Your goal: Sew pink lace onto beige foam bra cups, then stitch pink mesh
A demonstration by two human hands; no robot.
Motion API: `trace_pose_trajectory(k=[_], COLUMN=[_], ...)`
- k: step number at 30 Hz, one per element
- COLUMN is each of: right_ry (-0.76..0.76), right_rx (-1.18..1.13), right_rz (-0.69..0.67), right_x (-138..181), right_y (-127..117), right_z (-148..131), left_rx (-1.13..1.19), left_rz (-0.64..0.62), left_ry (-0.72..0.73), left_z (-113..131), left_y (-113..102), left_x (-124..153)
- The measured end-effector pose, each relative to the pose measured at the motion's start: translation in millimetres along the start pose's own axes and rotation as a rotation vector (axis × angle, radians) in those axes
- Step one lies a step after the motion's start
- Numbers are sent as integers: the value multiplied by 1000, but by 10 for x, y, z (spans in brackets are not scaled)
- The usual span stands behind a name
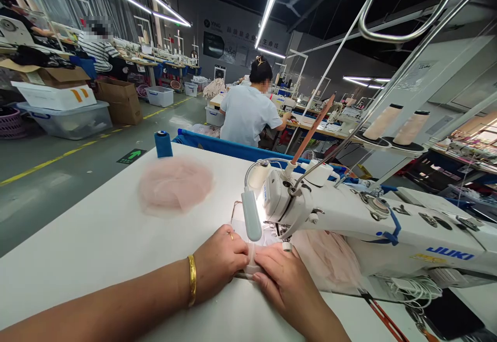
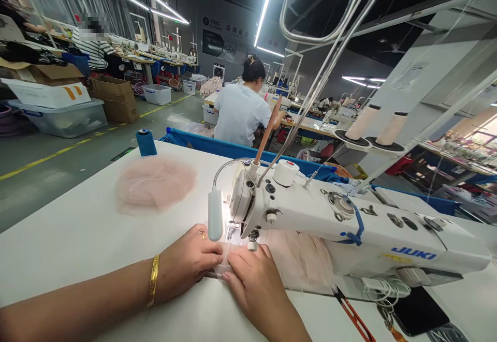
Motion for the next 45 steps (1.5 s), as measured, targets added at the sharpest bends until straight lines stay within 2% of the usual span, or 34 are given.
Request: trace_pose_trajectory(k=[3, 6, 10, 14, 21, 34, 45], right_ry=[31, 27, -50, -60, -23, 65, 104], right_rx=[-2, -4, 22, 38, 43, 24, 49], right_rz=[16, 41, 79, 82, 75, 56, 32], right_x=[-23, -34, -27, -13, -38, -62, -44], right_y=[-18, -35, -42, -25, -23, 42, 110], right_z=[31, 23, -39, -39, -20, 114, 212], left_rx=[-29, -46, -26, -27, -81, -129, -139], left_rz=[-42, -12, -6, -39, -88, 36, -10], left_ry=[-25, -32, 66, 112, 74, 28, -75], left_z=[-68, -82, 14, 31, -57, -97, -221], left_y=[59, 20, -24, 13, 119, 19, 41], left_x=[-24, -42, -38, -28, -36, -125, -157])
Point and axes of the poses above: each hand's wrist, its own x-axis away from the middle knuckle, its own y-axis out of the palm, z = x × y, the point moved 9 cm from there along -x, towards the middle knuckle, and after that the axes turned 10 degrees about -y, right-handed, at the moved point
